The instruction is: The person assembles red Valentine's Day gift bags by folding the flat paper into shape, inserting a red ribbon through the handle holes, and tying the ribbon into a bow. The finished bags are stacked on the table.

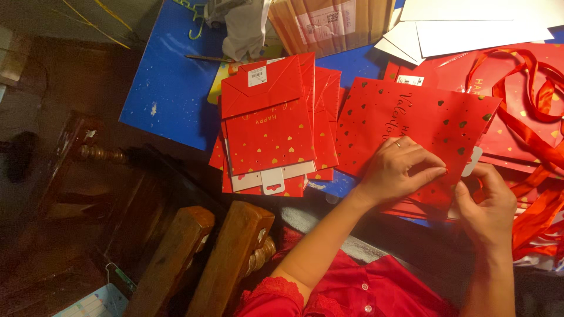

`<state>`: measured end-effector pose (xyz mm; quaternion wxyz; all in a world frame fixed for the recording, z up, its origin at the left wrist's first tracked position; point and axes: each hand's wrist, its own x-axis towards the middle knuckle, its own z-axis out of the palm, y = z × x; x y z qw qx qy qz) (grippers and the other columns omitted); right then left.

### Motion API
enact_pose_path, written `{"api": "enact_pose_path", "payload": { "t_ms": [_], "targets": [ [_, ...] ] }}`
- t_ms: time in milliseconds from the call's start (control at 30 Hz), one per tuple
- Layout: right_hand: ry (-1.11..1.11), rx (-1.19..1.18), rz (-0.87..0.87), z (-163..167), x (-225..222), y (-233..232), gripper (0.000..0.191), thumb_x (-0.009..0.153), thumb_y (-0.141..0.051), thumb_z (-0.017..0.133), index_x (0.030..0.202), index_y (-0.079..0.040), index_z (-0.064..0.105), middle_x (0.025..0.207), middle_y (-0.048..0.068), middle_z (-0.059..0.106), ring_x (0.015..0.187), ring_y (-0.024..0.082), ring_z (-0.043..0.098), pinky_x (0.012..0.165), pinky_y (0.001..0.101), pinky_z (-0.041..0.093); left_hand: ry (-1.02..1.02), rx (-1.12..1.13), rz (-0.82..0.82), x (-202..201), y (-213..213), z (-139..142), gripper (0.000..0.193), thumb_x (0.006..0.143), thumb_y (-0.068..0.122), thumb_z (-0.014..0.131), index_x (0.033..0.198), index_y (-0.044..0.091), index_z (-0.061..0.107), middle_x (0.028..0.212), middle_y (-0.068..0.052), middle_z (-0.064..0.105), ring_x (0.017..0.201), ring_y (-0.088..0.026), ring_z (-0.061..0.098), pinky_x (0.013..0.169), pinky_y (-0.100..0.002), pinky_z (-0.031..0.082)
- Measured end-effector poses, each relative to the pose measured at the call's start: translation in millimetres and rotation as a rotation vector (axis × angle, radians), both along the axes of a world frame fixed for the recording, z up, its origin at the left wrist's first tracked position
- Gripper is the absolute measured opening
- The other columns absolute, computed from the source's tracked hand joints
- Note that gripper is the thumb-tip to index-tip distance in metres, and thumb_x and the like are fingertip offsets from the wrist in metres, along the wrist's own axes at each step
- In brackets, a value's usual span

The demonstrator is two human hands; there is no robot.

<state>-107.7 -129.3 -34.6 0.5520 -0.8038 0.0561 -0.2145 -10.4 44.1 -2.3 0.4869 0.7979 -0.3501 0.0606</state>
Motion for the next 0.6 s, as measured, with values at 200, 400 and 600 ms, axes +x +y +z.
{"api": "enact_pose_path", "payload": {
  "t_ms": [200, 400, 600],
  "targets": [
    [0.221, 0.177, -0.111, -1.0, -0.9, 1.0, 0.011, 0.101, -0.002, 0.063, 0.113, -0.001, 0.064, 0.091, 0.002, 0.067, 0.064, 0.008, 0.06, 0.058, 0.0261, 0.047, -0.014, 0.004, 0.004, 0.0, -1.6, 0.1, 0.011, 0.093, 0.033, 0.076, 0.095, 0.022, 0.075, 0.079, 0.008, 0.067, 0.085, -0.01, 0.063, 0.09, -0.028, 0.046],
    [0.141, -0.063, -0.178, -19.9, -3.2, -1.7, 0.012, 0.115, -0.01, 0.066, 0.114, 0.001, 0.062, 0.093, 0.005, 0.069, 0.074, 0.007, 0.06, 0.069, 0.0249, 0.047, -0.027, 0.004, 0.003, 0.3, -0.9, 0.2, 0.011, 0.093, 0.033, 0.076, 0.096, 0.022, 0.075, 0.079, 0.008, 0.066, 0.084, -0.01, 0.062, 0.089, -0.028, 0.046],
    [0.098, -0.062, -0.195, -33.3, -3.9, -6.8, 0.016, 0.115, -0.013, 0.066, 0.111, 0.001, 0.06, 0.096, 0.006, 0.068, 0.077, 0.008, 0.059, 0.07, 0.0226, 0.047, -0.026, 0.002, 0.002, 0.8, -1.0, -0.6, 0.011, 0.093, 0.032, 0.076, 0.097, 0.022, 0.075, 0.079, 0.008, 0.067, 0.084, -0.01, 0.062, 0.089, -0.028, 0.046]
  ]
}}
